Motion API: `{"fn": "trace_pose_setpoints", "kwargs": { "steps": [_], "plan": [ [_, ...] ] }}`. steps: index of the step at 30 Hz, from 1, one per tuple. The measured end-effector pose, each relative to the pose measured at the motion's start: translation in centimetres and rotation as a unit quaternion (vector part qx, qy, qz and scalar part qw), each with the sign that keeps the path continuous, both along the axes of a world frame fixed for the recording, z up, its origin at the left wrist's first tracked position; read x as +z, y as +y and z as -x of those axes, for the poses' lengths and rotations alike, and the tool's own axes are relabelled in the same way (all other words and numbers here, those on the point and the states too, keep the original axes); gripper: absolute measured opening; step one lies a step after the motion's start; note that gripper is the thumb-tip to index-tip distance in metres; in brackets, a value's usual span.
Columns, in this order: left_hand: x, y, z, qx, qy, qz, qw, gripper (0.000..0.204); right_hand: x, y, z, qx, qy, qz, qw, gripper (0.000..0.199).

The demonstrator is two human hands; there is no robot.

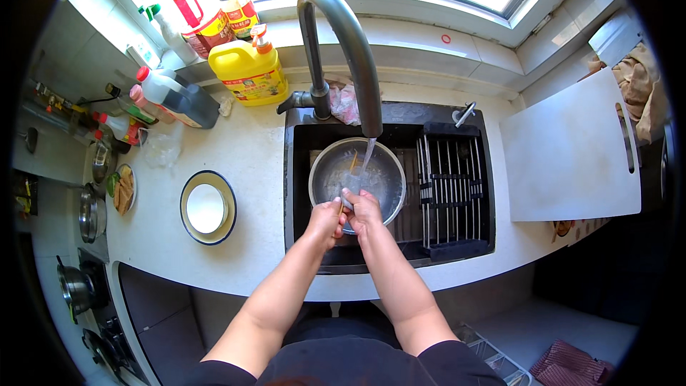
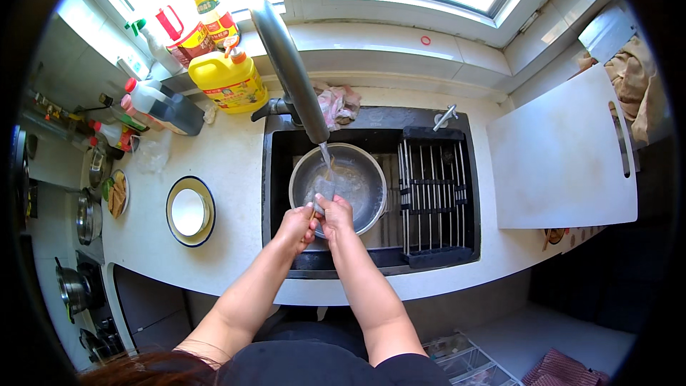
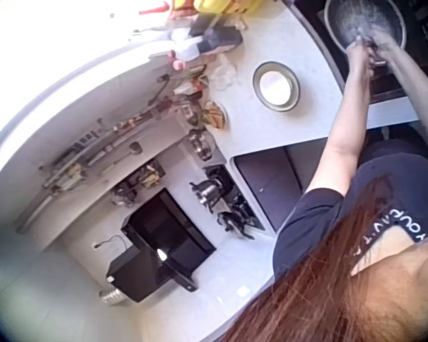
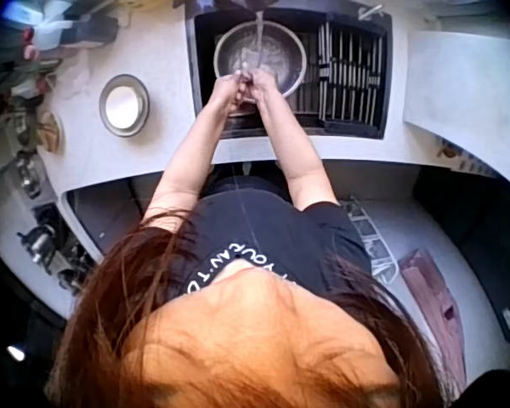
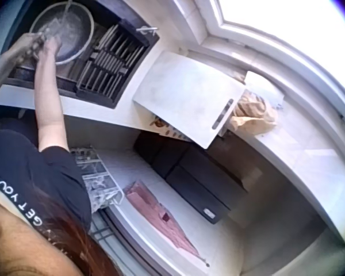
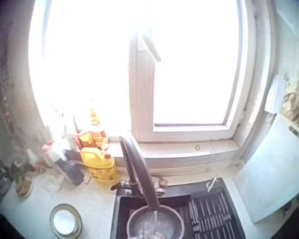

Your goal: The person washes a ceramic bowl, a small white dish, a pair of chopsticks, and a large metal basin with a cloth under running water in a sink.

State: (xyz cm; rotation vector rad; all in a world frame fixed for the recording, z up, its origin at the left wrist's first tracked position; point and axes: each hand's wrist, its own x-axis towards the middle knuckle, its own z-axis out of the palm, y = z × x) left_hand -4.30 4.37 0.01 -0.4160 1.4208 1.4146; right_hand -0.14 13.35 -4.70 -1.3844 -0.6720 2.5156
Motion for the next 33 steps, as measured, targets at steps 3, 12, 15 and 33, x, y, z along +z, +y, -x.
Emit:
{"fn": "trace_pose_setpoints", "kwargs": {
  "steps": [3,12,15,33],
  "plan": [
    [-0.2,0.0,0.0,-0.007,-0.040,-0.006,0.999,0.030,-1.5,1.4,-0.5,0.048,0.011,0.007,0.999,0.020],
    [3.7,-2.8,-2.9,-0.031,-0.081,-0.035,0.996,0.025,-6.1,6.5,1.5,-0.030,-0.060,-0.168,0.983,0.008],
    [3.7,-3.3,-2.4,-0.039,-0.015,-0.008,0.999,0.016,-6.5,6.4,1.1,0.055,-0.146,-0.416,0.896,0.018],
    [0.1,-0.7,0.1,-0.072,0.042,0.029,0.996,0.035,-1.6,1.1,-0.2,0.112,0.028,-0.042,0.992,0.009]
  ]
}}
